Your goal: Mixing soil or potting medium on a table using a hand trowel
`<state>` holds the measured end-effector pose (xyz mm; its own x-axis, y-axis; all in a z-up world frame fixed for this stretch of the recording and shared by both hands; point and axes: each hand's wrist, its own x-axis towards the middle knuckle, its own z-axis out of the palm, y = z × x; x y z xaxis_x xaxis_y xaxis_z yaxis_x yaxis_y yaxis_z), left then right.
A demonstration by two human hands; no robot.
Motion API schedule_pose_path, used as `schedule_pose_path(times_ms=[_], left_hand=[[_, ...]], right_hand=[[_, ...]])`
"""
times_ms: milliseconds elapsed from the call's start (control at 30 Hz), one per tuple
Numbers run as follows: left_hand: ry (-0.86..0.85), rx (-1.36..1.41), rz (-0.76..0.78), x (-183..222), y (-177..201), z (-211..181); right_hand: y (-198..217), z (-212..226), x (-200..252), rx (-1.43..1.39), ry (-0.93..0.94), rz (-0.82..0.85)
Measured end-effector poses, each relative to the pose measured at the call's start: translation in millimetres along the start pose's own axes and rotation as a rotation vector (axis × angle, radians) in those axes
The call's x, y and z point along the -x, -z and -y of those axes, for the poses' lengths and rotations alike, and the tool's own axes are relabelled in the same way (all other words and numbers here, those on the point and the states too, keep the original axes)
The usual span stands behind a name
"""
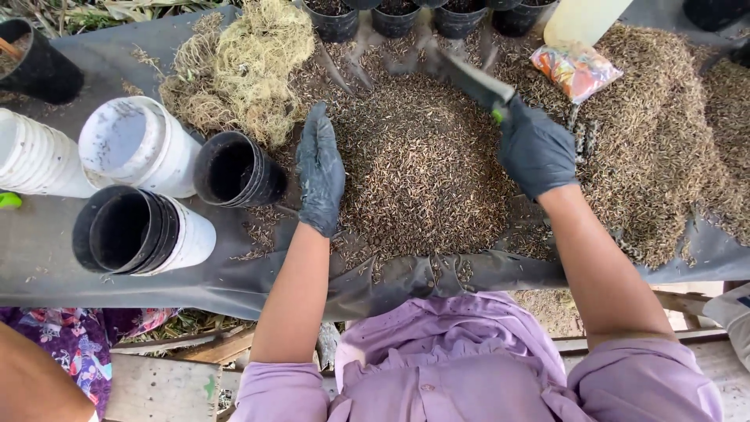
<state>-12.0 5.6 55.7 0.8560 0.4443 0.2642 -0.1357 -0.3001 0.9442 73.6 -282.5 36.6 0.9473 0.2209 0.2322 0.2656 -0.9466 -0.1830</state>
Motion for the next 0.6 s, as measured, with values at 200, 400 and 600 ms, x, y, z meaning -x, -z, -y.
schedule_pose_path(times_ms=[200,400,600], left_hand=[[0.182,0.43,0.082,-11,3,18],[-0.078,0.301,-0.118,-23,6,61],[0.042,0.189,-0.148,-23,6,63]], right_hand=[[40,6,25,-0.196,0.082,0.015],[56,23,-23,-0.189,0.405,-0.126],[5,43,-91,-0.36,0.334,0.236]])
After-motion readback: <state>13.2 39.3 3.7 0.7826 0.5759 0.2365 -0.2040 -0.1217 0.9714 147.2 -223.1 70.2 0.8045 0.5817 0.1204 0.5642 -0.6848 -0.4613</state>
